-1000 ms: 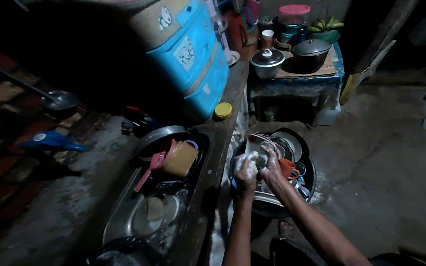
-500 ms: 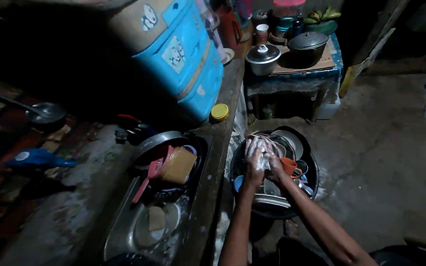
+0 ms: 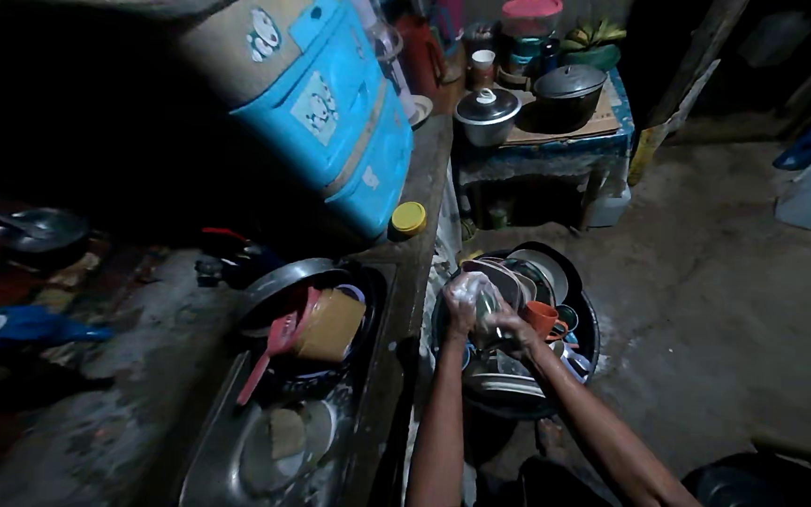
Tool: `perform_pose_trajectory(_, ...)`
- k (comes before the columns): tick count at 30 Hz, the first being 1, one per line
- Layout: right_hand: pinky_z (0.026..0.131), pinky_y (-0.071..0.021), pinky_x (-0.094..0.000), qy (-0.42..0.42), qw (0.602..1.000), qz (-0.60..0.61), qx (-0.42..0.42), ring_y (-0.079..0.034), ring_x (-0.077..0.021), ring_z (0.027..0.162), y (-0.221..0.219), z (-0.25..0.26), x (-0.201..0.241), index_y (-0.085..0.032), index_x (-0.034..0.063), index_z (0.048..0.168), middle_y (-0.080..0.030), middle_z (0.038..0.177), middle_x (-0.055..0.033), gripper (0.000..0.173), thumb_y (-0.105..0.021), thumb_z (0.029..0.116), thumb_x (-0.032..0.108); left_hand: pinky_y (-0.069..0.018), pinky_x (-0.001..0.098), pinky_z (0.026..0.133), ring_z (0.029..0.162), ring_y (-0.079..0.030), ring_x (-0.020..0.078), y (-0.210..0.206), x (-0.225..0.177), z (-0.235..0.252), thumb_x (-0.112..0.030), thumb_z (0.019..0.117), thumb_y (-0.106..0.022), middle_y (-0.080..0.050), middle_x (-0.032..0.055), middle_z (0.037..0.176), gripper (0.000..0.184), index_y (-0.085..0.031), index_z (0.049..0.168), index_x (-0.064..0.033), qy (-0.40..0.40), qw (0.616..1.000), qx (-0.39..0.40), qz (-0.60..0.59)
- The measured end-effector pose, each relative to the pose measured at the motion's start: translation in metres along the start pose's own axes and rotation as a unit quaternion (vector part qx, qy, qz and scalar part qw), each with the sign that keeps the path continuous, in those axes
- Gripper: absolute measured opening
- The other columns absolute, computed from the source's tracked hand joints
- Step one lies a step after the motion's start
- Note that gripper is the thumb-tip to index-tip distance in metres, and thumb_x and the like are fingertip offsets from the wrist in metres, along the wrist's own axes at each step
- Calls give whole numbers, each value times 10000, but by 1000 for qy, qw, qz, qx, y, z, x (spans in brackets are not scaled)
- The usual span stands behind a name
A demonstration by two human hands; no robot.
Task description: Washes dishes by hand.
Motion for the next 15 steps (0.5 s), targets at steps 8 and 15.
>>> perform_pose_trajectory(8, 1042, -493, -255, 93, 985, -142, 31, -545, -108, 1284, 9, 2, 2, 9, -15, 1599, -399, 1528, -181, 1425, -885, 507, 177, -569, 211, 835, 822, -687, 16, -3, 4, -8, 45, 889, -585, -735, 25, 834, 120, -703, 883, 65, 12, 997, -57, -59)
perform_pose_trajectory(15, 1065, -485, -289, 83, 981, -175, 10, -523, -157, 1321, 18, 5, 1, -12, -2, 1608, -371, 1553, -216, 1437, -899, 487, 152, -539, 187, 834, 833, -647, -3, -7, 20, -13, 10, 928, -503, -696, 30, 849, 183, -666, 924, 94, 56, 992, -68, -86)
Point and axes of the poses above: each hand's wrist, its own z-axis towards the middle knuckle, its own y-axis out of the back of the hand, x = y × z, the point moved 5 cm from there along z, towards the middle knuckle
